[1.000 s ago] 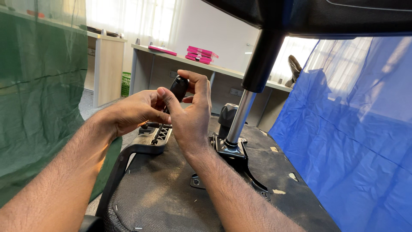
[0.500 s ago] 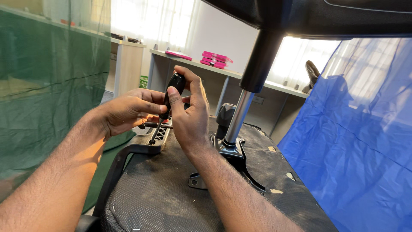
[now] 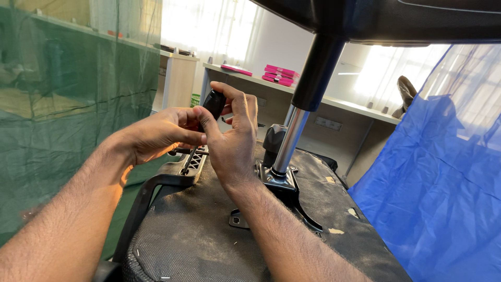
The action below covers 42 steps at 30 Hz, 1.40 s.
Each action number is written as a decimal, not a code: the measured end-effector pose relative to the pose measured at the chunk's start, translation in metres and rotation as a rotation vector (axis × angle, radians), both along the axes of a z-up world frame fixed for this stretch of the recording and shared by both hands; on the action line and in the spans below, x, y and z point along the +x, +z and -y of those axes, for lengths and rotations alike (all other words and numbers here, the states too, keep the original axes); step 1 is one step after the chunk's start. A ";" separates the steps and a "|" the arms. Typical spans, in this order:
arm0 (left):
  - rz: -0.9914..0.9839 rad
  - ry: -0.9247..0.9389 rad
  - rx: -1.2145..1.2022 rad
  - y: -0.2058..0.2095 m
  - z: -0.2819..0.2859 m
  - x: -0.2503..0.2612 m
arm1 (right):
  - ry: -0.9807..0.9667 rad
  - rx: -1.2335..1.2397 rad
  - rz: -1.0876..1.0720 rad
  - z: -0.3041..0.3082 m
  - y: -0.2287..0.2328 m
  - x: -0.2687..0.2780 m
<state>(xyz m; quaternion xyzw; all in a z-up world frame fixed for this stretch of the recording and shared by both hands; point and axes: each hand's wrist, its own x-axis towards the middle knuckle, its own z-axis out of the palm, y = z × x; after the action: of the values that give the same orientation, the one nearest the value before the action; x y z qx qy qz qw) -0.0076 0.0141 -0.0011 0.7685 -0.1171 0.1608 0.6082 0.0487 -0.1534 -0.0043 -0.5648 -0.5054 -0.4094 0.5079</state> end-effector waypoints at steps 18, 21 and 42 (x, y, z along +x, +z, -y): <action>0.006 0.012 -0.072 -0.003 -0.006 0.013 | -0.032 0.005 0.004 0.003 0.002 0.005; 0.008 0.026 -0.039 -0.002 0.000 0.019 | -0.060 0.020 -0.034 0.006 0.004 0.008; 0.000 -0.198 -0.091 -0.004 0.007 0.076 | -0.177 -0.009 -0.048 0.019 0.001 0.043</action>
<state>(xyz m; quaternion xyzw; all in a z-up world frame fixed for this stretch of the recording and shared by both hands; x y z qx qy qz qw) 0.0688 0.0068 -0.0049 0.7249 -0.1848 0.1051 0.6552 0.0917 -0.1723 -0.0030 -0.6192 -0.4429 -0.4368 0.4792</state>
